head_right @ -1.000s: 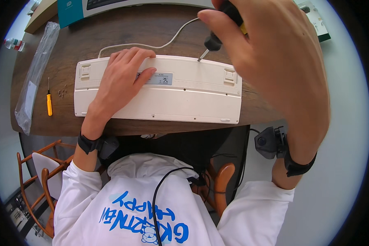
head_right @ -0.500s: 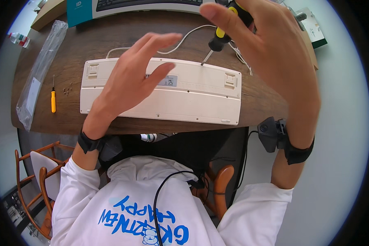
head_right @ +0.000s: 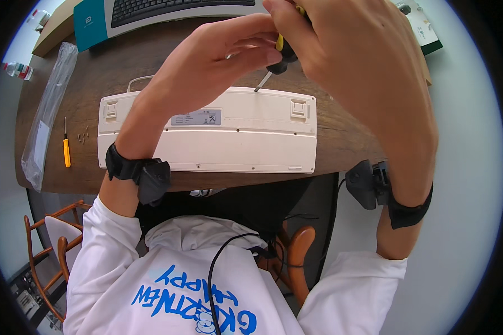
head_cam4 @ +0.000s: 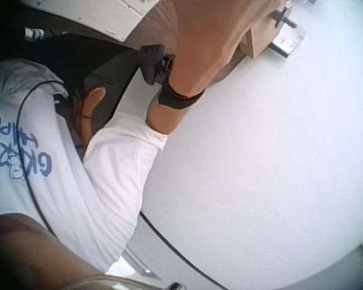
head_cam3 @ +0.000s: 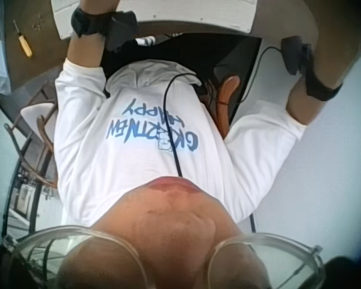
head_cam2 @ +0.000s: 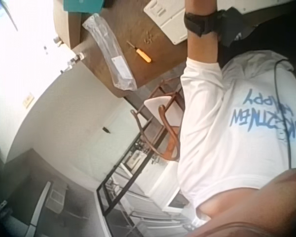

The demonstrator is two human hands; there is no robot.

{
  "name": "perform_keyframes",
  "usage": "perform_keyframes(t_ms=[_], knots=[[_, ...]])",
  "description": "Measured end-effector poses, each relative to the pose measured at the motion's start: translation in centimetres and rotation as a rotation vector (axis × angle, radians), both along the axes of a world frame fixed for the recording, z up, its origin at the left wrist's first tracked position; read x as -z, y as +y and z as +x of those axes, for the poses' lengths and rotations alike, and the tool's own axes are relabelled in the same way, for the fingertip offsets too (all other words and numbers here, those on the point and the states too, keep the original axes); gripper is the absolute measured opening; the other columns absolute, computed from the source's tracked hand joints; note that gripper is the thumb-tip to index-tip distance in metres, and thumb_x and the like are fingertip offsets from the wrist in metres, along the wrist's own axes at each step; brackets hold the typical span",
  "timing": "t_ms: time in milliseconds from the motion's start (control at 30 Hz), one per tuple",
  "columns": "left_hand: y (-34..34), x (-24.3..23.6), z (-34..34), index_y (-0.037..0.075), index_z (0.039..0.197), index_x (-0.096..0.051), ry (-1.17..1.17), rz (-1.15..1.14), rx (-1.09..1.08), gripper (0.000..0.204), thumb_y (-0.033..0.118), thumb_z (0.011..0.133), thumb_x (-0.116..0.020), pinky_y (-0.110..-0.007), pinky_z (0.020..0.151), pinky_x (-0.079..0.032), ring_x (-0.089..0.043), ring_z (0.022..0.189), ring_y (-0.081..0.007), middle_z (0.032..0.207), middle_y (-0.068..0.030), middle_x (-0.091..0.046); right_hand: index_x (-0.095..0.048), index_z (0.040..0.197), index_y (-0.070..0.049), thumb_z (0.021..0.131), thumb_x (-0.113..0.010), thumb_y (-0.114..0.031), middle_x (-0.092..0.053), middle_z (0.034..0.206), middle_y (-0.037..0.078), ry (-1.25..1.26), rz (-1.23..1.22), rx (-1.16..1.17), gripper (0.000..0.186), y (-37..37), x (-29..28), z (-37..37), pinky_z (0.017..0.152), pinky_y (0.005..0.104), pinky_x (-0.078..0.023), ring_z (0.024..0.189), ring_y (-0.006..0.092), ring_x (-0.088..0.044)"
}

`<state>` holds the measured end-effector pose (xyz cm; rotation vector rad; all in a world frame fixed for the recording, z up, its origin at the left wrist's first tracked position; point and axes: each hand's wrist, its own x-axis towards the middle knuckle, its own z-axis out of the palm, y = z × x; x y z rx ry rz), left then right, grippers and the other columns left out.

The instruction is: The person unscrews and removes the back panel of a keyboard using screwdrivers, handling the screws and the panel by hand.

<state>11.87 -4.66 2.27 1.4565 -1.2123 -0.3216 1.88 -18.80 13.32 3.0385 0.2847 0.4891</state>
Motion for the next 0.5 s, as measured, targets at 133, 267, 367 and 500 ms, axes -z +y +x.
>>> perform_keyframes(t_ms=[133, 267, 367, 500], knots=[[-1.5, 1.6, 0.5, 0.003, 0.129, -0.066, -0.082, -0.189, -0.007, 0.032, 0.015, 0.099, -0.067, -0.034, 0.091, -0.058, -0.073, 0.094, -0.0234, 0.105, -0.0143, -0.075, -0.065, 0.084, -0.002, 0.098, -0.062, -0.022, -0.064, 0.063, 0.014, 0.059, 0.017, -0.026, 0.024, -0.8, -0.8, -0.7, 0.054, 0.0371, -0.048, 0.054, 0.0255, -0.063], [-1.1, 2.2, 1.0, 0.004, 0.131, -0.065, -0.046, -0.174, -0.009, 0.035, 0.016, 0.099, -0.069, -0.032, 0.092, -0.057, -0.071, 0.096, -0.0171, 0.106, -0.0100, -0.074, -0.065, 0.087, -0.003, 0.099, -0.061, -0.023, -0.064, 0.066, 0.013, 0.109, 0.053, -0.081, 0.024, -0.9, -0.4, -0.2, 0.056, 0.0358, -0.048, 0.058, 0.0249, -0.064], [-0.8, 2.1, 0.8, 0.004, 0.131, -0.065, 0.021, -0.114, 0.020, 0.036, 0.017, 0.098, -0.070, -0.032, 0.091, -0.057, -0.071, 0.095, -0.0171, 0.106, -0.0100, -0.074, -0.065, 0.090, -0.003, 0.100, -0.061, -0.024, -0.065, 0.069, 0.013, 0.154, 0.069, -0.103, 0.023, -1.2, -0.6, -0.2, 0.057, 0.0349, -0.048, 0.060, 0.0244, -0.064], [-1.4, 2.8, 0.5, 0.005, 0.132, -0.065, 0.113, -0.210, 0.087, 0.041, 0.016, 0.094, -0.075, -0.035, 0.086, -0.059, -0.073, 0.093, -0.0214, 0.104, -0.0121, -0.075, -0.065, 0.093, -0.004, 0.101, -0.060, -0.025, -0.065, 0.072, 0.013, 0.202, 0.076, -0.100, 0.023, -1.4, -1.3, -0.7, 0.058, 0.0336, -0.049, 0.063, 0.0237, -0.065]])
